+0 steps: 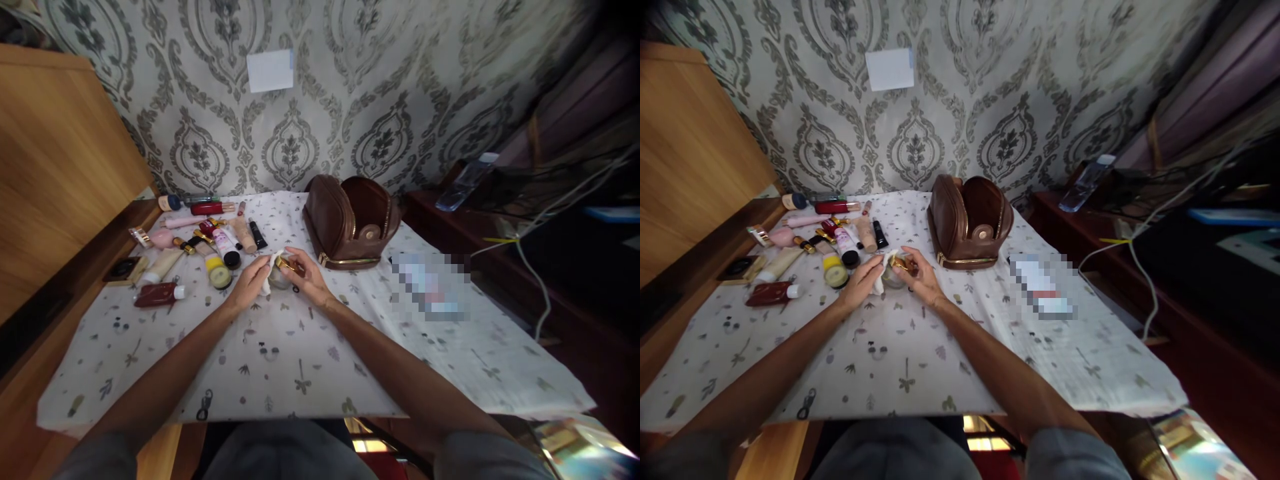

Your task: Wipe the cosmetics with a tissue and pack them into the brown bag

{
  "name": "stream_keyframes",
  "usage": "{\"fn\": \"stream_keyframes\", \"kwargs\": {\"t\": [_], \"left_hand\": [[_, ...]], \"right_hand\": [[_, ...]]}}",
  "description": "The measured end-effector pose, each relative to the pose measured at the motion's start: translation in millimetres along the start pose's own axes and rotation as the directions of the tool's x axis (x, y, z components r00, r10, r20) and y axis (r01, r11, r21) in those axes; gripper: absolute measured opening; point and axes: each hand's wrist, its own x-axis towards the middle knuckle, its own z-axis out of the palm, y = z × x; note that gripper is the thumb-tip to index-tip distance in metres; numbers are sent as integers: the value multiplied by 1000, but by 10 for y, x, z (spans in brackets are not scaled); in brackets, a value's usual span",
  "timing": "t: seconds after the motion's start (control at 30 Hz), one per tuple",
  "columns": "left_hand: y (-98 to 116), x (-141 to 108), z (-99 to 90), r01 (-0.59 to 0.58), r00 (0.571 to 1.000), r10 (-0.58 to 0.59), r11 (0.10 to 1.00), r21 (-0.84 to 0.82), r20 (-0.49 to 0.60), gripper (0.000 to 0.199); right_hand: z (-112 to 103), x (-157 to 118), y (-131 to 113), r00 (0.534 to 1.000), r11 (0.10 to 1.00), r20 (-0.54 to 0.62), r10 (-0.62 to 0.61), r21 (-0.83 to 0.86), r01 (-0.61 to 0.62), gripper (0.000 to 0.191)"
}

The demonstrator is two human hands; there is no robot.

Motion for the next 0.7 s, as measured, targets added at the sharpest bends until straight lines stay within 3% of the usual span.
{"fn": "stream_keyframes", "kwargs": {"t": [0.13, 0.3, 0.5, 0.7], "left_hand": [[11, -22, -6, -129, 990, 134, 986, 103, -37, 33], [39, -32, 6, -310, 945, 325, 920, 239, -26, 25], [-7, -13, -38, -183, 968, 233, 904, 388, -88, 16], [-178, 32, -71, -88, 984, 149, 880, 466, -95, 31]], "right_hand": [[12, 5, 26, 1000, 998, 14, 7, 57, -8, 66], [-6, 24, 46, 999, 999, 2, 35, 3, -35, 63], [-6, 4, -47, 996, 999, 85, 8, -42, -4, 55], [-5, -38, -161, 976, 999, 213, -40, -5, 42, 56]]}}
